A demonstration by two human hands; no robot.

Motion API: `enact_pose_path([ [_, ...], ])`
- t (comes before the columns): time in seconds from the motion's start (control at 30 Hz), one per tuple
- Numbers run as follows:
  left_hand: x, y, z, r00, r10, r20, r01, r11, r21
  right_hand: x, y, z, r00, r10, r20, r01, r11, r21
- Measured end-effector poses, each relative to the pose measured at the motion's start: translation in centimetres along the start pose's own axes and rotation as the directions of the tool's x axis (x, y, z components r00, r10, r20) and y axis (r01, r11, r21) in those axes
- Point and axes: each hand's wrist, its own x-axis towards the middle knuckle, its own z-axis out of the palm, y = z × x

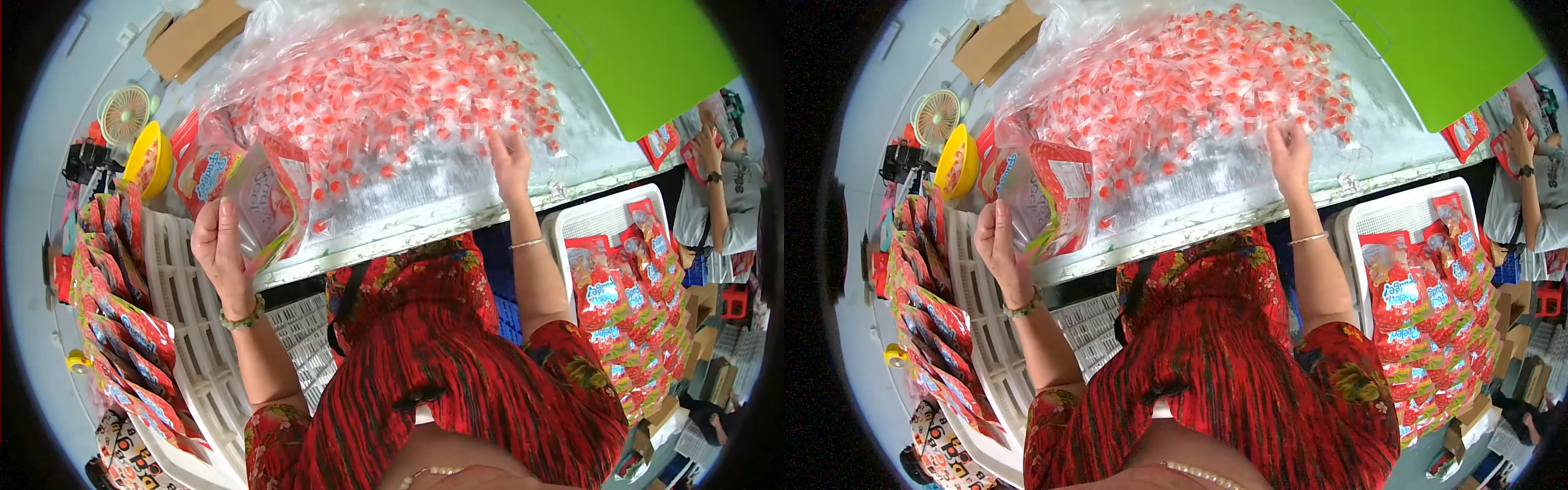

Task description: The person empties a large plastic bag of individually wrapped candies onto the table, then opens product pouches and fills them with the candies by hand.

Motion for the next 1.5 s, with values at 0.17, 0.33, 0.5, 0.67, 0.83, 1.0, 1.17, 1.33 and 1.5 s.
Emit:
enact_pose_path([
  [0.17,0.6,0.3,1.1,0.997,0.054,0.048,-0.055,0.998,0.024,-1.5,0.7,0.7,0.879,-0.346,0.33,0.477,0.612,-0.631],
  [0.33,0.9,1.5,2.1,0.993,0.099,0.068,-0.101,0.995,0.022,0.0,2.5,0.4,0.839,-0.451,0.304,0.537,0.595,-0.598],
  [0.5,0.9,0.7,4.0,0.98,0.122,0.158,-0.127,0.992,0.021,-1.0,-0.4,-0.9,0.869,0.423,0.257,-0.493,0.698,0.519],
  [0.67,1.4,0.5,6.5,0.914,0.228,0.336,-0.314,0.922,0.227,-2.2,-1.6,-1.0,0.735,0.244,0.632,-0.631,-0.095,0.77],
  [0.83,1.1,1.0,9.3,0.893,0.206,0.4,-0.305,0.931,0.199,-2.0,-6.9,0.2,0.705,0.072,0.705,-0.696,-0.12,0.708],
  [1.0,1.2,1.5,10.3,0.875,0.223,0.429,-0.358,0.895,0.265,-1.4,-15.4,3.0,0.636,-0.102,0.765,-0.65,0.462,0.603],
  [1.17,1.2,0.2,9.6,0.942,0.186,0.28,-0.242,0.954,0.179,-2.0,-18.2,6.1,0.62,-0.304,0.723,0.454,0.891,-0.016],
  [1.33,1.8,0.1,8.7,0.978,0.08,0.195,-0.107,0.986,0.129,-1.9,-20.5,7.2,0.522,-0.207,0.827,0.745,0.582,-0.325],
  [1.5,2.2,-0.7,9.1,0.978,0.095,0.186,-0.121,0.983,0.135,-0.7,-21.1,8.2,0.426,-0.13,0.895,0.834,0.439,-0.333],
])
